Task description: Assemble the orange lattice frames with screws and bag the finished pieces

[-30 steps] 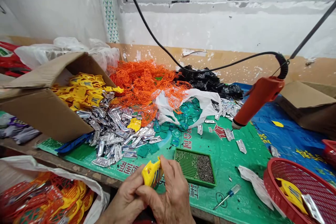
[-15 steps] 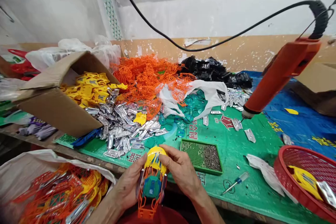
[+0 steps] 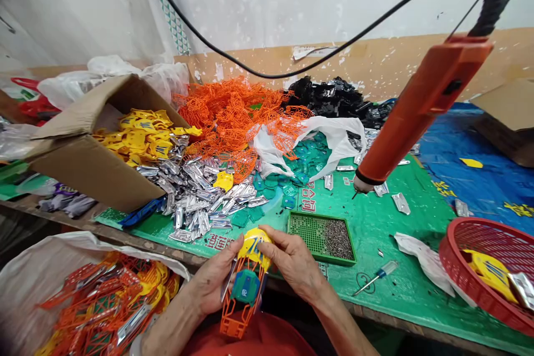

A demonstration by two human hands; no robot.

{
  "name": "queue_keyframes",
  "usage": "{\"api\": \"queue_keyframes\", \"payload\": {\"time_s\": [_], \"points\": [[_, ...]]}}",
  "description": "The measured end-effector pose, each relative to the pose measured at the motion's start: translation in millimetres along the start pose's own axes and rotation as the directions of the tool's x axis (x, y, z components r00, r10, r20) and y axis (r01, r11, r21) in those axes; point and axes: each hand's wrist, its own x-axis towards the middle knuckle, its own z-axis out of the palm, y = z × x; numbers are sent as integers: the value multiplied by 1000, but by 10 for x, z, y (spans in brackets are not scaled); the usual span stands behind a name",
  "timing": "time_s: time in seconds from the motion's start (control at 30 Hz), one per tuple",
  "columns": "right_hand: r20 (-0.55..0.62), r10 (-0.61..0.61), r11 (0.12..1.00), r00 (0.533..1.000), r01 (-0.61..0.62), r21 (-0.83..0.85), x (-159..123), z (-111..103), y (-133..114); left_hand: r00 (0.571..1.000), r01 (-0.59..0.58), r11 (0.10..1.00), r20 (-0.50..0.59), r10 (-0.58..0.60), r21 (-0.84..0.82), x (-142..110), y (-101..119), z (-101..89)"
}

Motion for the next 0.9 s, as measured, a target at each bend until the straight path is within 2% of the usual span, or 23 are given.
{"api": "queue_keyframes", "payload": {"time_s": [0.13, 0.3, 0.43, 0.63, 0.73, 0.9], "points": [[5, -52, 995, 999, 52, -84, -22, -5, 72, 998, -44, 995, -38, 47, 88, 2, -8, -61], [29, -51, 991, 998, 55, -124, -78, -21, 93, 997, -81, 970, 27, 76, 228, 9, -10, -133], [41, -30, 989, 999, 36, -141, -126, 10, 115, 996, -82, 966, 47, 73, 243, 24, 9, -151], [-85, -85, 959, 993, 58, -278, -159, 137, 144, 996, -91, 968, 27, 87, 235, -1, 42, -66], [-147, -56, 973, 988, 20, -231, -194, 198, 185, 992, -126, 965, 16, 126, 230, -33, -7, -15], [-182, 8, 1000, 983, -5, 13, -251, 277, 216, 989, -149, 959, 24, 147, 243, -70, -112, 18]]}}
